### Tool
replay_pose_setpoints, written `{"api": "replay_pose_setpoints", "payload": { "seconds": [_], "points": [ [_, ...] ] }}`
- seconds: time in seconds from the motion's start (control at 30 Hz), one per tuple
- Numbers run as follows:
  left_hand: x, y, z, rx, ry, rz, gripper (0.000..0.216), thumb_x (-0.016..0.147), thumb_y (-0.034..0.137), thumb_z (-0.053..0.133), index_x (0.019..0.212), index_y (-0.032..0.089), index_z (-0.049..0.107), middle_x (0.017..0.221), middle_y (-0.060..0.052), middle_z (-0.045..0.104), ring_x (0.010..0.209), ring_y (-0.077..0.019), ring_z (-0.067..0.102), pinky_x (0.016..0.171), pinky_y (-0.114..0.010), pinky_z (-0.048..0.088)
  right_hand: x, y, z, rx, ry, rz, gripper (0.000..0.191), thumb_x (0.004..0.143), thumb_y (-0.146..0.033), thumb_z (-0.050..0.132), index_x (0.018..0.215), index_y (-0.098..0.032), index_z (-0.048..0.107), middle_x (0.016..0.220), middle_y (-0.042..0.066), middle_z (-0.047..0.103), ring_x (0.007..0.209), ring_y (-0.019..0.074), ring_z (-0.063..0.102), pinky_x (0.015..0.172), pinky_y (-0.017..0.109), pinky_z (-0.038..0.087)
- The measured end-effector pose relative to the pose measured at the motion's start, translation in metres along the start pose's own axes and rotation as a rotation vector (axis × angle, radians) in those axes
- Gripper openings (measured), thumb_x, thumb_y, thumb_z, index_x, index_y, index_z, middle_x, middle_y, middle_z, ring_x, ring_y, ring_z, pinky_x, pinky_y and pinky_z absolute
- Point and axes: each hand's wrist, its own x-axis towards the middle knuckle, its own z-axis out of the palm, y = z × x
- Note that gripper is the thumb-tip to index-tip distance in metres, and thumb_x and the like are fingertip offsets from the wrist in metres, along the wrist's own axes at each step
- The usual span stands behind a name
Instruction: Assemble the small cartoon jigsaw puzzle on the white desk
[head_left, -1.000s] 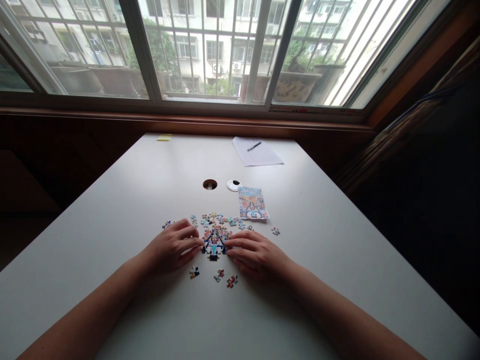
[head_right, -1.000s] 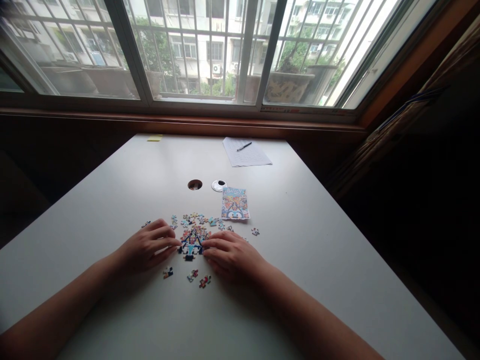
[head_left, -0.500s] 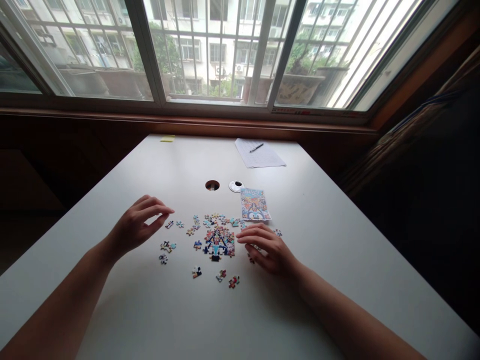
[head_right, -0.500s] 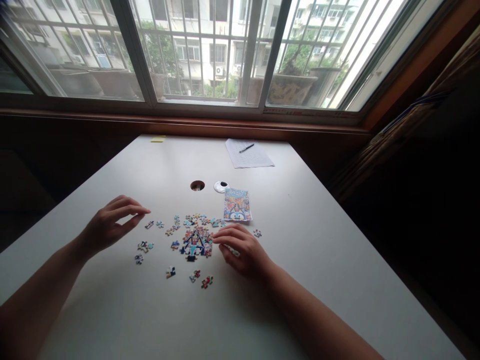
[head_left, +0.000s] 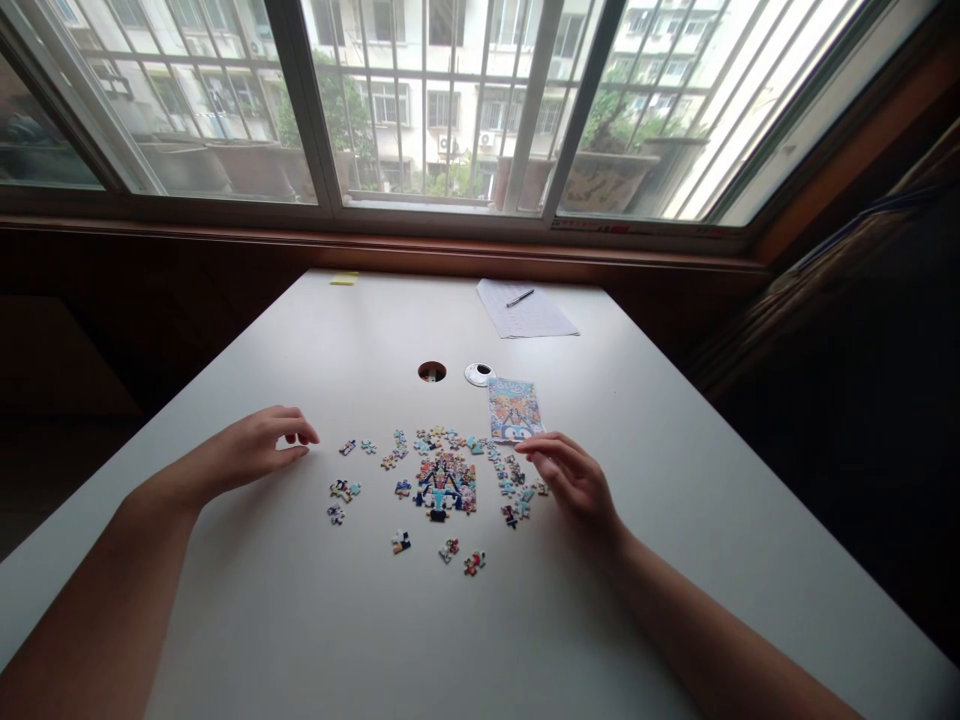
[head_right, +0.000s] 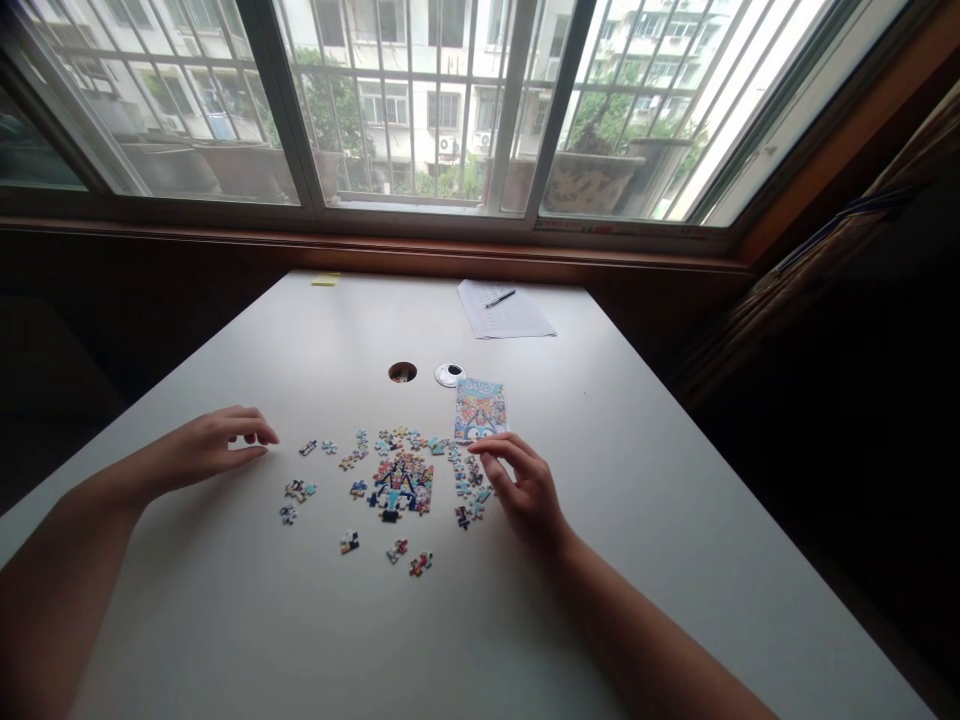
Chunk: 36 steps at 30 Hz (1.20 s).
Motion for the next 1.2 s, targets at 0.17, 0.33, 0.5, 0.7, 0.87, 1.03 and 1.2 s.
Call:
{"api": "replay_pose_setpoints", "payload": {
  "seconds": [0.17, 0.33, 0.5, 0.7, 0.87, 1.03, 1.2],
  "points": [
    [0.001, 0.014, -0.003, -0.065, -0.093, -0.029, 0.025, 0.090, 0.045, 0.062, 0.101, 0.027, 0.074, 0.107, -0.004, 0.070, 0.095, -0.0210, 0.066, 0.083, -0.029, 0.054, 0.000, 0.001, -0.001, 0.036, 0.070, 0.059, 0.019, 0.099, -0.030, 0.056, 0.099, -0.025, 0.075, 0.101, 0.005, 0.069, 0.094, 0.0216, 0.064, 0.085, 0.037, 0.051],
    [0.000, 0.029, -0.005, -0.096, -0.149, -0.031, 0.023, 0.090, 0.042, 0.061, 0.102, 0.027, 0.074, 0.108, -0.003, 0.070, 0.095, -0.0192, 0.065, 0.084, -0.027, 0.053, 0.002, 0.000, 0.000, 0.071, 0.127, 0.097, 0.019, 0.098, -0.029, 0.056, 0.096, -0.025, 0.075, 0.098, 0.004, 0.069, 0.089, 0.0205, 0.063, 0.080, 0.035, 0.051],
    [0.001, 0.041, -0.004, -0.122, -0.201, -0.020, 0.025, 0.089, 0.043, 0.062, 0.103, 0.027, 0.075, 0.108, -0.003, 0.070, 0.095, -0.0190, 0.066, 0.081, -0.025, 0.053, 0.002, 0.000, 0.000, 0.098, 0.154, 0.110, 0.019, 0.097, -0.029, 0.057, 0.097, -0.025, 0.075, 0.096, 0.004, 0.069, 0.087, 0.0201, 0.063, 0.078, 0.034, 0.050],
    [0.002, 0.040, 0.000, -0.131, -0.179, 0.012, 0.023, 0.090, 0.043, 0.062, 0.102, 0.028, 0.074, 0.105, -0.004, 0.071, 0.090, -0.0191, 0.068, 0.077, -0.026, 0.054, 0.000, 0.002, -0.001, 0.098, 0.172, 0.147, 0.019, 0.097, -0.030, 0.056, 0.097, -0.024, 0.074, 0.093, 0.004, 0.066, 0.083, 0.0197, 0.060, 0.075, 0.034, 0.048],
    [0.004, 0.032, 0.006, -0.140, -0.107, 0.022, 0.026, 0.091, 0.045, 0.061, 0.105, 0.028, 0.074, 0.101, -0.004, 0.071, 0.088, -0.0188, 0.068, 0.076, -0.027, 0.055, 0.000, 0.006, -0.001, 0.131, 0.260, 0.176, 0.019, 0.097, -0.031, 0.056, 0.096, -0.023, 0.074, 0.089, 0.003, 0.065, 0.079, 0.0191, 0.056, 0.072, 0.033, 0.045],
    [0.008, 0.030, 0.012, -0.140, -0.047, 0.047, 0.030, 0.091, 0.048, 0.061, 0.110, 0.026, 0.072, 0.098, -0.005, 0.069, 0.086, -0.0195, 0.067, 0.076, -0.029, 0.055, 0.001, 0.009, 0.000, 0.146, 0.335, 0.209, 0.019, 0.096, -0.031, 0.057, 0.095, -0.023, 0.074, 0.086, 0.002, 0.065, 0.074, 0.0174, 0.053, 0.068, 0.032, 0.043],
    [0.011, 0.032, 0.016, -0.131, -0.040, 0.088, 0.034, 0.094, 0.048, 0.058, 0.116, 0.026, 0.071, 0.101, -0.007, 0.067, 0.088, -0.0198, 0.066, 0.077, -0.029, 0.056, 0.000, 0.009, 0.000, 0.152, 0.343, 0.224, 0.019, 0.095, -0.032, 0.058, 0.095, -0.022, 0.074, 0.085, 0.002, 0.065, 0.073, 0.0175, 0.053, 0.067, 0.031, 0.043]
  ]
}}
